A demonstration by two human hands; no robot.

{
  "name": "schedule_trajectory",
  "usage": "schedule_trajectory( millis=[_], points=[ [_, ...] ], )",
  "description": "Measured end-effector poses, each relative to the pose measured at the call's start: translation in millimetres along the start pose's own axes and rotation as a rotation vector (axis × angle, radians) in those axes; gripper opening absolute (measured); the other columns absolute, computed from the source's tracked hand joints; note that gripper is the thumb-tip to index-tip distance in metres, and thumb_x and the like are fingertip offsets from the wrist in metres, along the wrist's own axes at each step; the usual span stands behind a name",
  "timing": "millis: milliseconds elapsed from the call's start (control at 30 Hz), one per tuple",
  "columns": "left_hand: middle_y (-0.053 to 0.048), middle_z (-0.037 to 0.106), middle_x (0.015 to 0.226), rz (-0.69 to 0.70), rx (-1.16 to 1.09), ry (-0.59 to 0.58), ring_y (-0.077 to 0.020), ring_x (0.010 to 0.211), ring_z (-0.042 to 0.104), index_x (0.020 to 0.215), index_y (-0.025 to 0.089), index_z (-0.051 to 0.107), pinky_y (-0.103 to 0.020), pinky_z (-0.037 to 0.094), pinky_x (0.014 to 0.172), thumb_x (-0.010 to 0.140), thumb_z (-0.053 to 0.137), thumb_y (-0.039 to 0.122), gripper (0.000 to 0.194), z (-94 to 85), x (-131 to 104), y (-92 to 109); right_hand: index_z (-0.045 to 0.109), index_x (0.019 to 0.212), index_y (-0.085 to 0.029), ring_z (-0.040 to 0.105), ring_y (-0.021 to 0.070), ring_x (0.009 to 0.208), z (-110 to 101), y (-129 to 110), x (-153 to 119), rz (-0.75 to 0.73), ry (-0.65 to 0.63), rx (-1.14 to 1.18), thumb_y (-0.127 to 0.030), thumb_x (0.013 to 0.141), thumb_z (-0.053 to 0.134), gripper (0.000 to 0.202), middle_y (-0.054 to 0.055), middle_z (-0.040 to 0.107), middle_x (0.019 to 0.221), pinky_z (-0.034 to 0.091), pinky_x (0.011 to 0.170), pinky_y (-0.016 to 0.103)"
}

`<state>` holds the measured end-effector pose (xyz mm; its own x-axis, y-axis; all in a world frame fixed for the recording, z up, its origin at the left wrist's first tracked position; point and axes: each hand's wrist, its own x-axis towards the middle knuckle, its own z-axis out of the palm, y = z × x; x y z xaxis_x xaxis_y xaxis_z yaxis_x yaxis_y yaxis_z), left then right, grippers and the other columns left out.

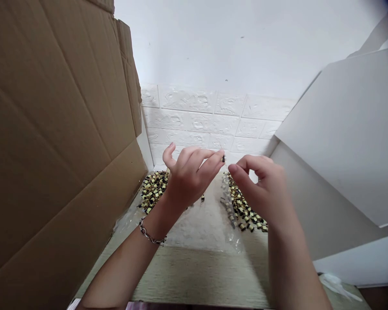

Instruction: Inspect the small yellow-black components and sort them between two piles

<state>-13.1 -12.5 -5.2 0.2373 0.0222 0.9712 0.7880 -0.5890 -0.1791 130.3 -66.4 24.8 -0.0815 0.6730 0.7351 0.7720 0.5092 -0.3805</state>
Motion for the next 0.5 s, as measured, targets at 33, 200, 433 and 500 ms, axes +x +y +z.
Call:
schedule_trajectory(
  millis=[33, 200, 433, 500],
  points=[
    [0.002, 0.065, 0.078, 0.0, 0.002, 0.0, -0.0142, 0.075, 0.054, 0.094, 0.026, 0.056, -0.04, 0.016, 0.093, 0.076, 0.056, 0.029, 0.018, -0.1, 0.1, 0.0, 0.043, 0.054, -0.017, 0.041, 0.0086, 0.052, -1.7, -0.4, -0.3, -0.029, 0.014, -0.045, -0.032, 0.078, 0.048, 0.029, -0.005, 0.045, 0.051, 0.033, 0.062, 0.026],
    [0.002, 0.064, 0.078, 0.0, -0.019, -0.004, -0.014, 0.076, 0.054, 0.096, 0.027, 0.056, -0.04, 0.015, 0.094, 0.077, 0.055, 0.028, 0.019, -0.4, 0.0, 0.5, 0.05, 0.067, -0.019, 0.047, 0.0106, 0.06, -6.8, -1.1, -1.4, -0.11, 0.003, -0.12, -0.028, 0.076, 0.051, 0.013, -0.003, 0.053, 0.062, 0.033, 0.069, 0.028],
    [0.002, 0.064, 0.078, 0.009, -0.031, 0.006, -0.0141, 0.076, 0.055, 0.095, 0.027, 0.056, -0.039, 0.015, 0.093, 0.077, 0.055, 0.028, 0.019, -0.6, 0.6, 1.6, 0.052, 0.069, -0.02, 0.047, 0.0096, 0.06, -5.2, -0.7, -0.2, -0.13, -0.019, -0.085, -0.025, 0.079, 0.049, 0.011, -0.004, 0.054, 0.065, 0.033, 0.069, 0.027],
    [0.002, 0.065, 0.078, 0.009, -0.039, 0.005, -0.014, 0.076, 0.055, 0.096, 0.026, 0.055, -0.039, 0.015, 0.092, 0.076, 0.056, 0.028, 0.019, -0.4, 0.6, 1.7, 0.052, 0.07, -0.02, 0.047, 0.0098, 0.06, -5.9, 0.3, 0.1, -0.131, -0.026, -0.078, -0.026, 0.08, 0.049, 0.012, -0.004, 0.054, 0.064, 0.033, 0.068, 0.027]
  ],
)
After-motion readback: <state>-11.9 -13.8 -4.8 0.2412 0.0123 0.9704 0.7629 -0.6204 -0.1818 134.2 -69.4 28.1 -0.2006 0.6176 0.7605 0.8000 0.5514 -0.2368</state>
